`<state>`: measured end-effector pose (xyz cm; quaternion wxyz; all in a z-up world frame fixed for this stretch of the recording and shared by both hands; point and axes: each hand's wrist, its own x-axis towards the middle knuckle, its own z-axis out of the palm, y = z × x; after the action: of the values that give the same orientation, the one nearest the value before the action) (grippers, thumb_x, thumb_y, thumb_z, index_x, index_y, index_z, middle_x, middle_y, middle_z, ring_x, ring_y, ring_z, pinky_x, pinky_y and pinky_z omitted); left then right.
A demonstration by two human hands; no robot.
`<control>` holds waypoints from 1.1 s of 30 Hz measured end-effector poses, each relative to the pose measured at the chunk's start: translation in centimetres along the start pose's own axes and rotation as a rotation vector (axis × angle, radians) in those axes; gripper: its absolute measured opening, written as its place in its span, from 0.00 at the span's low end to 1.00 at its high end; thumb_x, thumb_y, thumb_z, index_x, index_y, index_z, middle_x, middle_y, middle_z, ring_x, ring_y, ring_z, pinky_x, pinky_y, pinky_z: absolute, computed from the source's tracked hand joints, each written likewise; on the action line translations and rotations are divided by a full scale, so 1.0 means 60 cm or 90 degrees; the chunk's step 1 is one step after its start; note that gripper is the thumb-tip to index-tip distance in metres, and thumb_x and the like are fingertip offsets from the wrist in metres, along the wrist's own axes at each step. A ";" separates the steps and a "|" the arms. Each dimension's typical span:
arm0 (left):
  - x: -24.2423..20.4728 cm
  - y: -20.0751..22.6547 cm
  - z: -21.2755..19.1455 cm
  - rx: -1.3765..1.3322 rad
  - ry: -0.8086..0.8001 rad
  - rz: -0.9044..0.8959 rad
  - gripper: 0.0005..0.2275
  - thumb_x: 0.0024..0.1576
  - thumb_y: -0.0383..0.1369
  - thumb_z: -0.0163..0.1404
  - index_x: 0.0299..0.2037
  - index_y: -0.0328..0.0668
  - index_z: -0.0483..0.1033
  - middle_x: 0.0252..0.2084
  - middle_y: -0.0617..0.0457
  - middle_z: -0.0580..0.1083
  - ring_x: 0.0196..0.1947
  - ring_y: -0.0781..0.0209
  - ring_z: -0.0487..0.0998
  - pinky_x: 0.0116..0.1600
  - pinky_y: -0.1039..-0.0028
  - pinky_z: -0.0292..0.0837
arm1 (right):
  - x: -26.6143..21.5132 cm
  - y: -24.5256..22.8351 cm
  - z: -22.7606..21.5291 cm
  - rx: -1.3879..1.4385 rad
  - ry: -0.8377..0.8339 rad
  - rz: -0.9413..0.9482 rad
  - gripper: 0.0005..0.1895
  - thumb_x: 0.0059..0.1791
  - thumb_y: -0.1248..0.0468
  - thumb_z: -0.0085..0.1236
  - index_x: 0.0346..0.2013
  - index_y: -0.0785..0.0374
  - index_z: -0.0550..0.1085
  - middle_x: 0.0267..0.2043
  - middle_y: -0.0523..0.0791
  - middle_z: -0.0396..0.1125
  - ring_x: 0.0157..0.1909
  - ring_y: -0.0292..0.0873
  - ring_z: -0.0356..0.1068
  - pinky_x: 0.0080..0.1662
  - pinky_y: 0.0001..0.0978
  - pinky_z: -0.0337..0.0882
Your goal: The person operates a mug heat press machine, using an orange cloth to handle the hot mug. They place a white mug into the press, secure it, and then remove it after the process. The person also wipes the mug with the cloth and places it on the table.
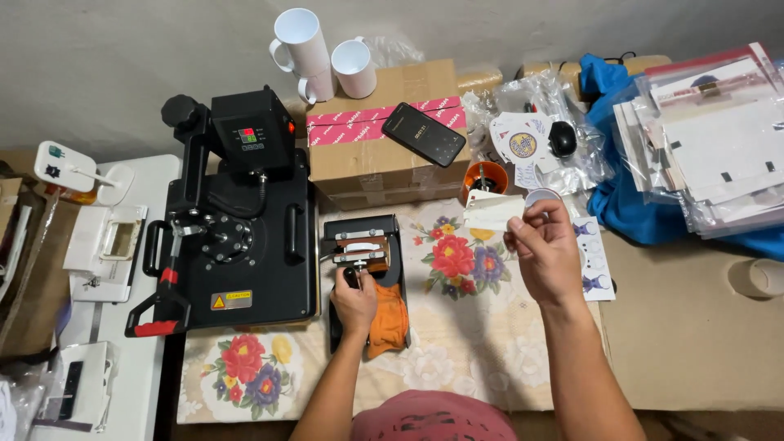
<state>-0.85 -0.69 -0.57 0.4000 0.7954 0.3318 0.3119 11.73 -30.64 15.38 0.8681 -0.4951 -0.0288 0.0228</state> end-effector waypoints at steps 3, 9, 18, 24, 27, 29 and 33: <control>0.002 -0.025 0.010 0.005 0.004 0.006 0.09 0.58 0.33 0.59 0.29 0.47 0.71 0.16 0.44 0.74 0.21 0.38 0.81 0.28 0.59 0.72 | -0.046 -0.012 0.024 -0.002 -0.010 -0.032 0.12 0.60 0.73 0.62 0.53 0.58 0.69 0.41 0.40 0.65 0.37 0.36 0.73 0.43 0.30 0.74; 0.001 -0.007 0.004 -0.015 -0.017 -0.002 0.09 0.58 0.33 0.58 0.29 0.46 0.72 0.16 0.45 0.75 0.21 0.39 0.82 0.29 0.59 0.74 | -0.113 -0.057 0.072 -0.053 -0.040 -0.092 0.06 0.62 0.71 0.59 0.53 0.64 0.73 0.42 0.42 0.69 0.39 0.34 0.69 0.45 0.33 0.76; 0.008 -0.019 0.006 -0.028 -0.071 -0.039 0.08 0.58 0.35 0.60 0.32 0.44 0.74 0.21 0.43 0.79 0.28 0.36 0.85 0.34 0.54 0.78 | -0.176 -0.096 0.133 -0.211 -0.061 -0.202 0.13 0.57 0.76 0.61 0.56 0.78 0.78 0.38 0.53 0.72 0.38 0.46 0.77 0.46 0.44 0.84; 0.010 -0.027 0.012 -0.042 -0.077 -0.036 0.07 0.58 0.34 0.60 0.33 0.45 0.75 0.21 0.43 0.79 0.27 0.38 0.85 0.33 0.56 0.77 | -0.122 -0.037 0.114 -0.264 -0.020 -0.165 0.16 0.56 0.77 0.63 0.60 0.76 0.78 0.43 0.52 0.76 0.47 0.45 0.81 0.50 0.37 0.83; 0.008 -0.016 0.006 -0.045 -0.082 -0.044 0.07 0.57 0.34 0.60 0.32 0.46 0.74 0.18 0.47 0.78 0.24 0.43 0.84 0.31 0.59 0.76 | -0.040 0.043 0.060 -0.347 0.037 -0.162 0.15 0.57 0.77 0.63 0.60 0.75 0.79 0.45 0.54 0.75 0.48 0.49 0.81 0.50 0.39 0.83; 0.007 -0.022 0.008 -0.041 -0.084 -0.044 0.07 0.57 0.34 0.60 0.32 0.46 0.74 0.19 0.47 0.78 0.25 0.43 0.85 0.31 0.59 0.76 | 0.007 0.100 0.014 -0.369 0.066 -0.153 0.15 0.57 0.78 0.62 0.59 0.75 0.79 0.45 0.54 0.73 0.48 0.50 0.80 0.50 0.40 0.83; 0.009 -0.028 0.013 -0.043 -0.082 -0.048 0.08 0.57 0.35 0.60 0.32 0.47 0.74 0.19 0.46 0.78 0.25 0.43 0.84 0.31 0.59 0.77 | 0.087 0.182 -0.072 -0.454 0.153 -0.092 0.16 0.55 0.77 0.63 0.59 0.70 0.81 0.44 0.52 0.72 0.42 0.48 0.81 0.45 0.39 0.83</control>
<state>-0.41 0.19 -2.25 0.4586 0.7866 0.3248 0.2558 17.10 -28.47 3.92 0.6379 -0.7618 0.0325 -0.1079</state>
